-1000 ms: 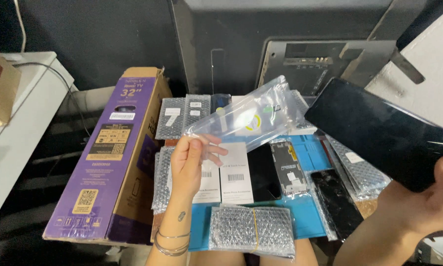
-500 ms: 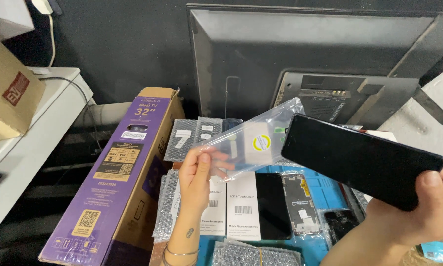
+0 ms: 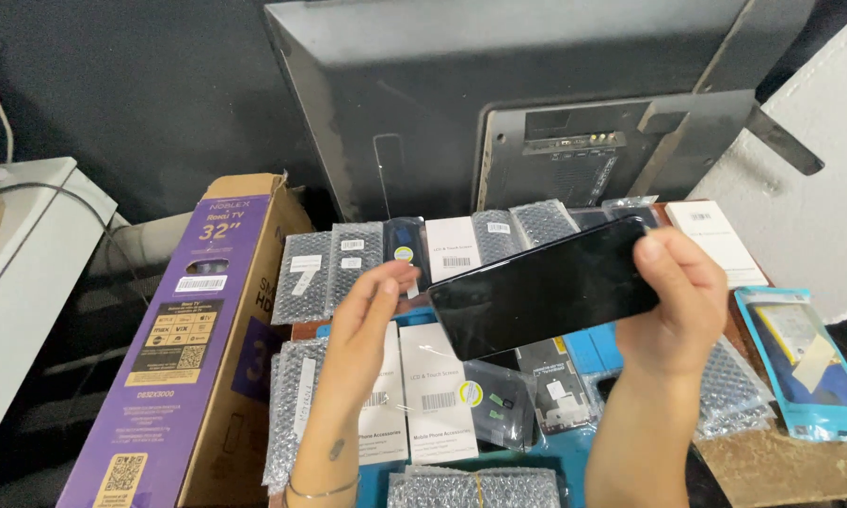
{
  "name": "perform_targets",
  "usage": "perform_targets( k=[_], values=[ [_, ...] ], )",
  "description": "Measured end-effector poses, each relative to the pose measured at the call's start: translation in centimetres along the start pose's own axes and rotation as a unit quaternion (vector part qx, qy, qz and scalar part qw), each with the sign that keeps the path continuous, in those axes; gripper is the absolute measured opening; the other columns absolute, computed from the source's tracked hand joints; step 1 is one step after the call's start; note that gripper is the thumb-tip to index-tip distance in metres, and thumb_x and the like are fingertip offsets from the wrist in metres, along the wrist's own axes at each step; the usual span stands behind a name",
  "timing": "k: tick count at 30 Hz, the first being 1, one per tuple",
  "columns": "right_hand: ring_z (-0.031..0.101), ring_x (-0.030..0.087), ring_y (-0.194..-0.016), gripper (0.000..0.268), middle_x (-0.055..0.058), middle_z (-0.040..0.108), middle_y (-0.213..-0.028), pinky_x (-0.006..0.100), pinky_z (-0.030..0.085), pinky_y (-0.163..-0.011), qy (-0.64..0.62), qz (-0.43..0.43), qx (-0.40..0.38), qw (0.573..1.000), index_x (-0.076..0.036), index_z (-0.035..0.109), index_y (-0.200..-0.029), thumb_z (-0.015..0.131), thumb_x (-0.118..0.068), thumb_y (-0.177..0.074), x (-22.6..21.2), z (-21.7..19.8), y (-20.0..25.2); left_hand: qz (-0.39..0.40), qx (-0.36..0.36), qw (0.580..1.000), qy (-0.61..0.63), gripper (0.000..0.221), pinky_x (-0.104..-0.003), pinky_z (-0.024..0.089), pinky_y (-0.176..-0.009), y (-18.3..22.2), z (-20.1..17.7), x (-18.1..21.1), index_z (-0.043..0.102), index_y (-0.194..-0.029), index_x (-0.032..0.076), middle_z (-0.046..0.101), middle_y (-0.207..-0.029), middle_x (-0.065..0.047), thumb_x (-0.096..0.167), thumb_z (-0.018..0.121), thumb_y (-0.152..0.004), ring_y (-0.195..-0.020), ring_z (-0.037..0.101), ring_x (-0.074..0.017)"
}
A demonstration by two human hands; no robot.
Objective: Inspecting a phone frame and a broken screen, then unpacking a new replacement screen for installation.
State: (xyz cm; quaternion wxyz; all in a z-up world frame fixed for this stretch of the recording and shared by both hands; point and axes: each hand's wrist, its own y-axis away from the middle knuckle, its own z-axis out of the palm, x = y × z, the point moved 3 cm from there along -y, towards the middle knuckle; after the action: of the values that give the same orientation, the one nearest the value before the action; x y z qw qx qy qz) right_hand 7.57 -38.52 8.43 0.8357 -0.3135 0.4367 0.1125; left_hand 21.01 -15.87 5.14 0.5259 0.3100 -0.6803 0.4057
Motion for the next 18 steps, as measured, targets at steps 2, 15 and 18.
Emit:
perform_targets(
  k=[2, 15, 18],
  values=[
    [0.033, 0.007, -0.058, 0.025, -0.005, 0.035, -0.06, 0.021, 0.022, -0.053, 0.024, 0.03, -0.043, 0.998, -0.009, 0.045, -0.064, 0.058, -0.023, -0.081, 1.0, 0.7, -0.1, -0.047, -0.058, 0.987, 0.142, 0.04, -0.03, 0.055, -0.074, -0.1, 0.3, 2.1, 0.057, -0.114, 0.004, 0.068, -0.104, -0.016, 0.03, 0.04, -0.089, -0.097, 0.064, -0.0207],
    [0.036, 0.004, -0.055, 0.023, -0.007, 0.036, -0.061, 0.018, 0.027, -0.049, -0.019, 0.131, -0.068, 0.989, -0.011, 0.044, -0.064, 0.054, -0.018, -0.084, 0.2, 2.3, 0.2, 0.053, -0.046, 0.993, 0.094, 0.032, -0.019, 0.027, -0.052, -0.2, 0.6, 4.8, 0.062, -0.115, 0.006, 0.024, -0.055, 0.007, 0.011, 0.062, -0.083, -0.051, 0.028, -0.005],
    [0.032, 0.004, -0.054, 0.027, -0.007, 0.031, -0.061, 0.019, 0.024, -0.048, -0.012, 0.132, -0.083, 0.988, -0.013, 0.04, -0.062, 0.053, -0.018, -0.085, 0.3, 2.7, 0.3, 0.053, -0.025, 0.993, 0.101, 0.031, -0.019, 0.028, -0.051, 0.3, 0.1, 5.8, 0.062, -0.115, 0.005, 0.034, -0.053, 0.007, 0.017, 0.057, -0.086, -0.05, 0.033, -0.0043]
  ],
)
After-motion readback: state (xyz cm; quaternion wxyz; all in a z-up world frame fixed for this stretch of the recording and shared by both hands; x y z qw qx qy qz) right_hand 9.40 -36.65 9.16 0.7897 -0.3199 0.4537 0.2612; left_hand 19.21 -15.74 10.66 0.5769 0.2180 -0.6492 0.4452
